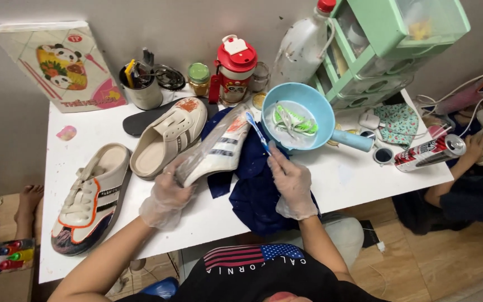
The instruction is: The person scrubs the sole and sides of a white sneaker using a toothbrush dipped in a cleaning solution. They wipe the shoe with a blue cloth and continue scrubbing different areas of the sole and upper.
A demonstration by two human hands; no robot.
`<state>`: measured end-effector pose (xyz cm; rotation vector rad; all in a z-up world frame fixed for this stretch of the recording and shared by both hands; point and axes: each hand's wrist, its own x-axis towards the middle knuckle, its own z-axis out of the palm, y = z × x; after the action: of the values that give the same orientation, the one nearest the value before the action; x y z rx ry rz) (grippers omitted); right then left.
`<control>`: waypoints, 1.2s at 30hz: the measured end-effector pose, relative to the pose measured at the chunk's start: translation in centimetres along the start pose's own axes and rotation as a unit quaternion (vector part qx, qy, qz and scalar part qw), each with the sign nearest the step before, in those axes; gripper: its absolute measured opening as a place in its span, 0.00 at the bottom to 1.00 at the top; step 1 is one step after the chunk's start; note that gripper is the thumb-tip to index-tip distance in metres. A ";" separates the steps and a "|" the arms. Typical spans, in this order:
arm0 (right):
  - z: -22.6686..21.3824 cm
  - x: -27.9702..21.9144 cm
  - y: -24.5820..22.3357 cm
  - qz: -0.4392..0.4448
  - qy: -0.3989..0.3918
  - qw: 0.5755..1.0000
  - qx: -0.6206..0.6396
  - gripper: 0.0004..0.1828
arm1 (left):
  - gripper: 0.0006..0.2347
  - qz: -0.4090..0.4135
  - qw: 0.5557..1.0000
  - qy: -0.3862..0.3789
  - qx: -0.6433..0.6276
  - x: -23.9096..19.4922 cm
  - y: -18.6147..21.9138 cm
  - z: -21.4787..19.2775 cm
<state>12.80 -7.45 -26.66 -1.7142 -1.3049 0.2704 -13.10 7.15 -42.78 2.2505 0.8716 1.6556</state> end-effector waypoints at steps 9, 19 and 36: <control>1.0 -0.1 1.6 -0.012 0.008 0.999 0.028 0.11 | 0.24 -0.338 0.914 -0.063 -0.214 -0.6 1.0 -2.8; 1.9 -1.4 2.8 -0.029 0.050 0.998 -0.039 0.09 | 0.33 -0.513 0.835 -0.066 -0.188 1.0 2.4 -3.7; 0.0 -0.8 -0.2 0.052 -0.021 0.998 -0.011 0.11 | 0.34 -0.380 0.906 -0.148 -0.111 -0.1 1.3 -3.3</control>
<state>12.32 -8.10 -26.77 -1.8072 -1.2541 0.3540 -15.73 5.46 -41.04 1.6186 1.1937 0.9660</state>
